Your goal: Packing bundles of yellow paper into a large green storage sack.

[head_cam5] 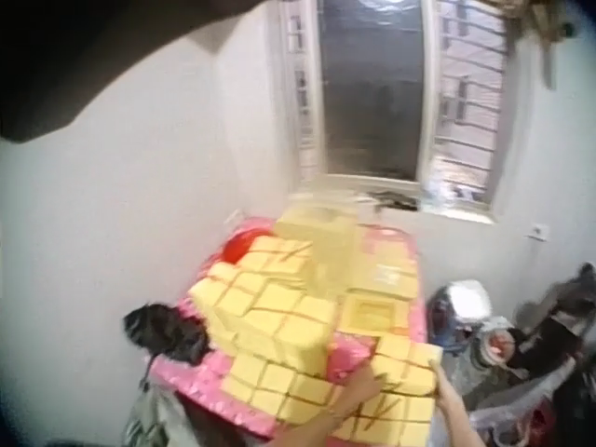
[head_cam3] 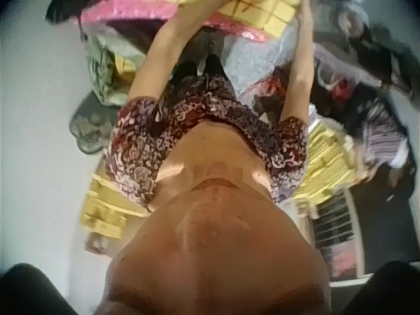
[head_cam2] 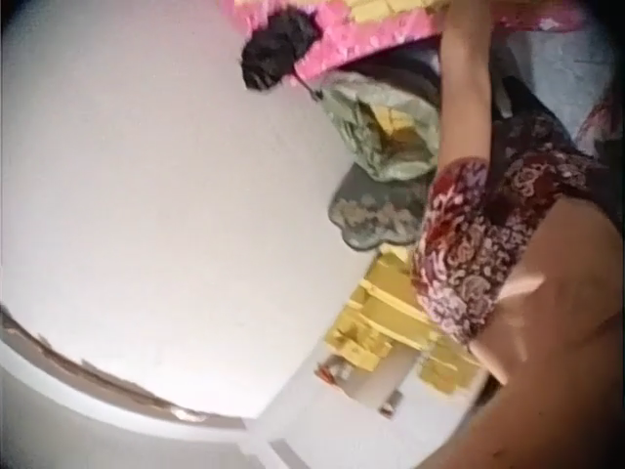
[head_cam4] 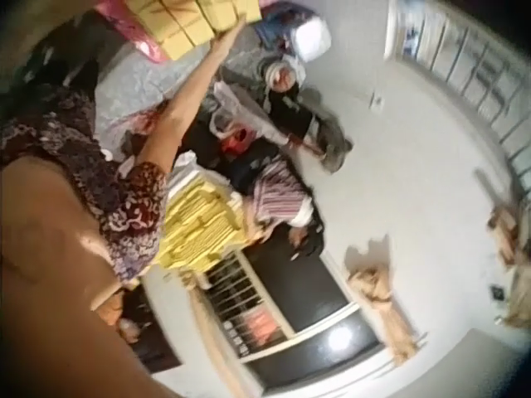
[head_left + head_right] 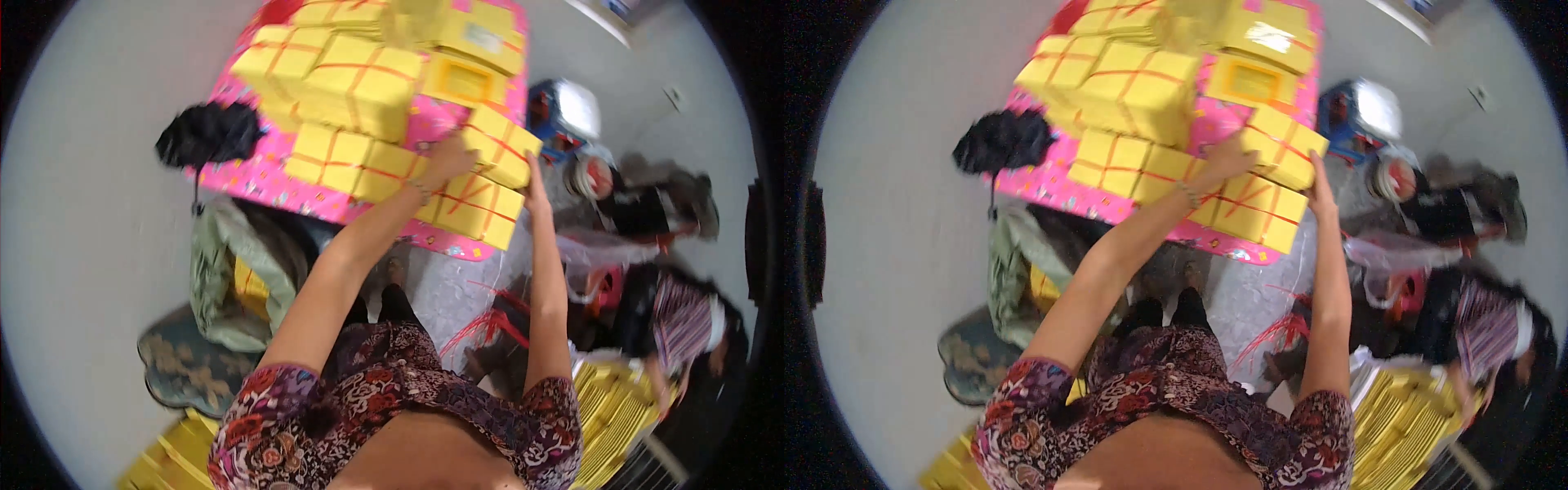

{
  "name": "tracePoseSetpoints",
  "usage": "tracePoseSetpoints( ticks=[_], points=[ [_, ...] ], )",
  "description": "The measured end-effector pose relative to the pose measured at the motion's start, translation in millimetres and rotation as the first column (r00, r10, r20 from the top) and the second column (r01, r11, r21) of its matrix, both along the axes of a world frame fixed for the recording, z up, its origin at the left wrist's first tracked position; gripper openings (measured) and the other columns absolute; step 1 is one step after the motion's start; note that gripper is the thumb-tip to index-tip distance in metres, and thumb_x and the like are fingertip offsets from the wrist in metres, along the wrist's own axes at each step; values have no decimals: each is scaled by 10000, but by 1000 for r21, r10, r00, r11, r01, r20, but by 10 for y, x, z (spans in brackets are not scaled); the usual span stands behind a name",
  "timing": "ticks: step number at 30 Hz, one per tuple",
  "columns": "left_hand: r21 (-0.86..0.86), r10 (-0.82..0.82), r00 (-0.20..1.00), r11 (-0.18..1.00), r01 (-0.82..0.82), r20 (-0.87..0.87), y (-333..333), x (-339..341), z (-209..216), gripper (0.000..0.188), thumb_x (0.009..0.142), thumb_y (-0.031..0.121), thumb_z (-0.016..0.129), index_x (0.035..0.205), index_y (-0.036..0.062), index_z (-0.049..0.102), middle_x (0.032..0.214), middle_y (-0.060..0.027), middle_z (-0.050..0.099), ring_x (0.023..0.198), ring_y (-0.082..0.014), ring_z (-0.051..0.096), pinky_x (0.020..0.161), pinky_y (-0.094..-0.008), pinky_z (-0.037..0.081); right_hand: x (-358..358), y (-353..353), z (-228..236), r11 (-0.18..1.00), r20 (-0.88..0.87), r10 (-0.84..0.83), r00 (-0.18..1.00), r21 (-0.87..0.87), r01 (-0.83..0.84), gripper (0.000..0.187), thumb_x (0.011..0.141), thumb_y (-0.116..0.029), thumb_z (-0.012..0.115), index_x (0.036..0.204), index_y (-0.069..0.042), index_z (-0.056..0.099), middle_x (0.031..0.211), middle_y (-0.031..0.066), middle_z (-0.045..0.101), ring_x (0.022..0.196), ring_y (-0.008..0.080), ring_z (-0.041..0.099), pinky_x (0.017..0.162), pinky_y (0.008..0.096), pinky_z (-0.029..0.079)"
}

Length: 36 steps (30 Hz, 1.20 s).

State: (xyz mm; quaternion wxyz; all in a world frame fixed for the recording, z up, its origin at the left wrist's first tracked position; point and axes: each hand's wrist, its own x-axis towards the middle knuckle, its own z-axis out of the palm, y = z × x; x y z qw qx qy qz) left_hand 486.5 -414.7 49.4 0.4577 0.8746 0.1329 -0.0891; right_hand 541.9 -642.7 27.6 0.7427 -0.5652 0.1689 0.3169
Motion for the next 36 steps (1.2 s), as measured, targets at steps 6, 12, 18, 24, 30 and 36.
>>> tracePoseSetpoints(
  ticks=[6, 12, 18, 24, 30, 36],
  points=[
    [-67, 209, 863, 977, -200, 460, -367, -166, 392, 417, 692, 155, 666, 1017, -40, 494, 921, -255, 580, 867, -417, 576, 755, -497, 461, -19, -176, 153, 965, 103, -248, 963, 111, 236, 587, 818, -425, 603, 1288, -110, 445, 1238, 95, 538, 1122, 265, 527, 960, 452, 406],
    [-211, 267, 655, 963, -165, 707, 60, -1090, 1372, 460, 684, 98, 604, 1115, -6, 484, 1042, -179, 530, 966, -374, 486, 834, -455, 415, -609, 50, 723, 845, 99, -381, 919, 440, 303, 685, 761, -404, 643, 1323, -88, 413, 1296, 100, 480, 1183, 291, 452, 994, 475, 361],
    [-268, 355, 580, 935, -234, 733, 1010, -2863, 1702, 532, 694, 147, 700, 1176, 32, 508, 1178, -127, 548, 1050, -312, 521, 878, -389, 417, -1632, 713, 1081, 943, 389, -162, 907, 332, 26, 830, 711, -462, 679, 1360, -60, 352, 1323, 116, 453, 1191, 294, 457, 991, 464, 390],
    [-208, 529, 517, 806, -555, 673, 1793, -4363, 1731, 527, 635, 120, 756, 1117, 31, 559, 1088, -134, 590, 934, -314, 558, 809, -368, 458, -2819, 1996, 1048, 938, 207, 336, 919, 15, -346, 850, 708, -479, 672, 1367, -56, 340, 1332, 121, 444, 1195, 294, 455, 1006, 444, 381],
    [-613, 898, 364, 436, -659, 248, 2974, -5687, 1126, 228, 948, 140, 455, 917, -10, 624, 804, -68, 649, 742, -122, 613, 687, -262, 487, -3947, 3538, 489, 791, -31, 590, 807, 222, -570, 745, 777, -452, 612, 1336, -28, 361, 1280, 143, 482, 1145, 280, 505, 960, 421, 431],
    [707, 875, 433, 164, -687, 217, 4435, -6412, -283, 730, 698, 347, 779, 1277, 62, 439, 1232, -213, 486, 1081, -294, 506, 788, -352, 462, -5054, 4527, 121, 761, -293, 635, 715, 396, -514, 668, 808, -380, 600, 1327, -30, 365, 1266, 150, 495, 1141, 289, 512, 964, 432, 425]
  ],
)
